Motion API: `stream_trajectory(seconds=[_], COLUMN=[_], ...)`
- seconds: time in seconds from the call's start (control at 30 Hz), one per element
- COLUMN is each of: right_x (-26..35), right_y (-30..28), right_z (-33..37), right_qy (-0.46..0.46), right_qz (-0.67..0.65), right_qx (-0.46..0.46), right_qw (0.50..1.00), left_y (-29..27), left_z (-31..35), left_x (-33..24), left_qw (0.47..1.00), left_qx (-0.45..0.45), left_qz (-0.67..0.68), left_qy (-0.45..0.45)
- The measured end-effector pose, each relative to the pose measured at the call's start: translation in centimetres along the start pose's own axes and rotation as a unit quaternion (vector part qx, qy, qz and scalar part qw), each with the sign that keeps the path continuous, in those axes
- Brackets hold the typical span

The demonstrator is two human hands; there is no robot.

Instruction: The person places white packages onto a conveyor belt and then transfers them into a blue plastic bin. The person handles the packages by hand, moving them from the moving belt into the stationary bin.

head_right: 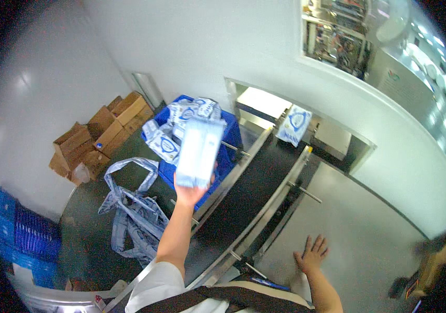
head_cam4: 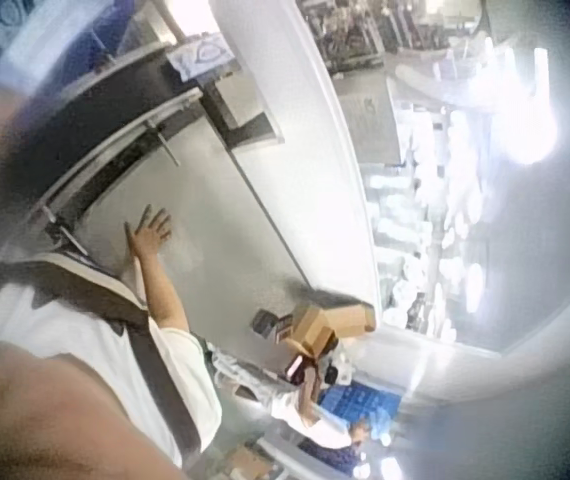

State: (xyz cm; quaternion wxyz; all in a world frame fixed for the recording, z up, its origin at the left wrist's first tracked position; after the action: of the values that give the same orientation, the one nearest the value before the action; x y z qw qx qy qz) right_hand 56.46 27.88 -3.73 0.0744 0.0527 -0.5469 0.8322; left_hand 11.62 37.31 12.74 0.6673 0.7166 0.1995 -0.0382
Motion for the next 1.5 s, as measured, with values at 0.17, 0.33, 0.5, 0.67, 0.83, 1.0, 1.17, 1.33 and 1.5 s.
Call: stream_trajectory(seconds=[0.17,0.33,0.5,0.67,0.83,1.0,1.17,1.33,1.5], right_x=[0.6,0.1,0.2,0.2,0.4,0.5,0.2,0.1,-0.1], right_y=[-0.6,-0.6,-0.8,-0.6,-0.8,-0.7,-0.5,0.4,0.0], right_z=[0.2,-0.1,-0.1,-0.1,0.0,-0.2,0.0,-0.7,-0.2], right_qy=[-0.002,-0.007,0.002,-0.008,0.002,0.003,0.012,-0.006,-0.003], right_qz=[-0.005,-0.003,0.002,0.009,0.011,0.006,0.005,0.01,0.001], right_qx=[-0.009,-0.031,-0.028,-0.044,-0.027,-0.015,-0.01,-0.022,-0.011], right_qw=[1.0,0.999,1.0,0.999,1.0,1.0,1.0,1.0,1.0], left_y=[-6.7,-11.8,-2.6,0.8,-1.4,-7.0,2.6,-4.5,-8.7], left_z=[-7.4,-7.7,-5.1,-3.8,-1.7,1.7,-1.5,-9.0,-6.5], left_x=[-3.0,6.9,15.1,17.6,15.9,12.2,5.6,2.7,13.7], left_qw=[0.942,0.87,0.497,0.35,0.359,0.851,0.985,0.939,0.888], left_qx=[-0.286,-0.259,0.051,0.076,0.028,-0.09,-0.099,-0.342,-0.2], left_qz=[0.102,-0.419,-0.855,-0.926,-0.931,-0.466,0.033,0.014,-0.404], left_qy=[0.142,-0.025,0.14,0.116,-0.066,-0.224,-0.139,0.034,-0.095])
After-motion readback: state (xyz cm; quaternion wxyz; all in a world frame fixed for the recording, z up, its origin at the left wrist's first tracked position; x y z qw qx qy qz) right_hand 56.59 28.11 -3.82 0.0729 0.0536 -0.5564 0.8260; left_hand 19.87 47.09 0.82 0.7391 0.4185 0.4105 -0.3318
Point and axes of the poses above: each hand's wrist, its own z-axis away from the middle knuckle, its own y-axis out of the palm, x = y × z, the point moved 8 cm from there along -z, towards the middle knuckle, and after that the axes turned 6 degrees about y, right-handed, at the moved point
